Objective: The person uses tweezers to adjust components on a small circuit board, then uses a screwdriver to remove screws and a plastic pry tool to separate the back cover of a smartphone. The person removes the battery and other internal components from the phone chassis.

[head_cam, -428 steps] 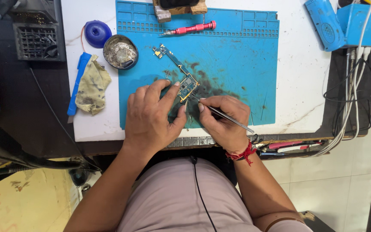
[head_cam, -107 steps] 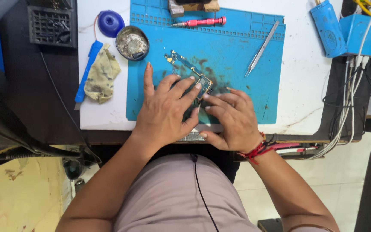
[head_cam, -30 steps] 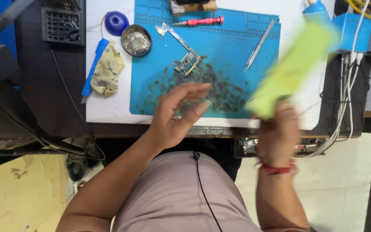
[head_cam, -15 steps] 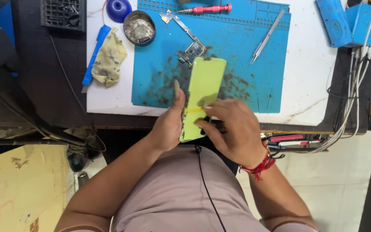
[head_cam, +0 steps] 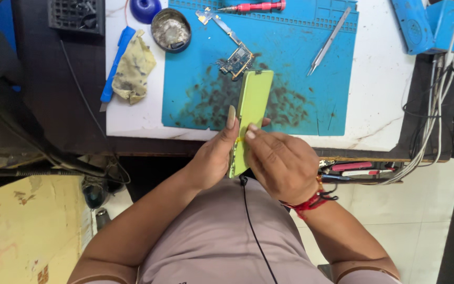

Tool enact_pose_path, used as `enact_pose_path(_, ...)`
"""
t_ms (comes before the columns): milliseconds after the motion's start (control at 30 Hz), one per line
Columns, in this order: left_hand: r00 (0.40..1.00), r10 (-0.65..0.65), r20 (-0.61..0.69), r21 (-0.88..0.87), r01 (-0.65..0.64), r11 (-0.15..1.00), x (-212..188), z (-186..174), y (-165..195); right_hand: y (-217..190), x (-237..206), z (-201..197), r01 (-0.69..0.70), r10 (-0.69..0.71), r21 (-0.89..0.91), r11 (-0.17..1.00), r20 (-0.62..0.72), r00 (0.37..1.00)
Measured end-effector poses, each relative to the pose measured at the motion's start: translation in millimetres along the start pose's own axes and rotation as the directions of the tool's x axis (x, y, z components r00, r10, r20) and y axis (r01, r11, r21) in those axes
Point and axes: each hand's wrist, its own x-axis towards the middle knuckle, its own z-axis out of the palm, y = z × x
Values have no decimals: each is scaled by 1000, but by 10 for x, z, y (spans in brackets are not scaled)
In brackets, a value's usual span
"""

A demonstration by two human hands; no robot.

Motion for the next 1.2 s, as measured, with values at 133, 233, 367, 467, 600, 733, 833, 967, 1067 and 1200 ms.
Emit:
enact_pose_path(133, 999, 28, 16, 101, -29, 994, 12, 68, -10, 110, -116, 56, -22, 22, 10, 1000, 0, 1000)
enact_pose_path(233, 999, 48, 2, 175, -47, 984, 11, 68, 8, 175, -162, 95, -93, 93, 192, 977, 9, 996)
enact_pose_path(367, 995, 64, -76, 209, -46, 977, -1, 2, 71, 172, -161, 104, -196, 209, 516, 834, 34, 977)
enact_pose_path(467, 997, 68, -48, 118, -62, 991, -4, -12, 60, 148, -135, 81, -151, 171, 309, 939, -35, 985)
enact_pose_path(600, 996, 63, -68, 189, -49, 981, -1, 33, -4, 135, -101, 61, 11, -12, 45, 999, 23, 1000)
enact_pose_path(733, 994, 85, -75, 246, -64, 967, 9, 66, 3, 124, -97, 98, 37, -37, 14, 999, -8, 999)
enact_pose_path(833, 995, 57, -85, 242, -35, 970, -6, 96, 25, 162, -103, 135, 7, -7, 76, 997, -13, 1000)
enact_pose_path(967, 994, 25, -103, 226, -1, 974, -35, 106, 75, 251, -142, 109, -276, 171, 602, 749, 226, 959)
enact_pose_path(1067, 993, 8, -116, 181, 13, 983, -32, 126, 105, 273, -210, 26, -445, 178, 773, 451, 411, 894)
enact_pose_path(1200, 998, 38, 57, 396, -58, 917, -45, 210, 160, 369, -267, -87, -485, 577, 874, 21, 386, 720)
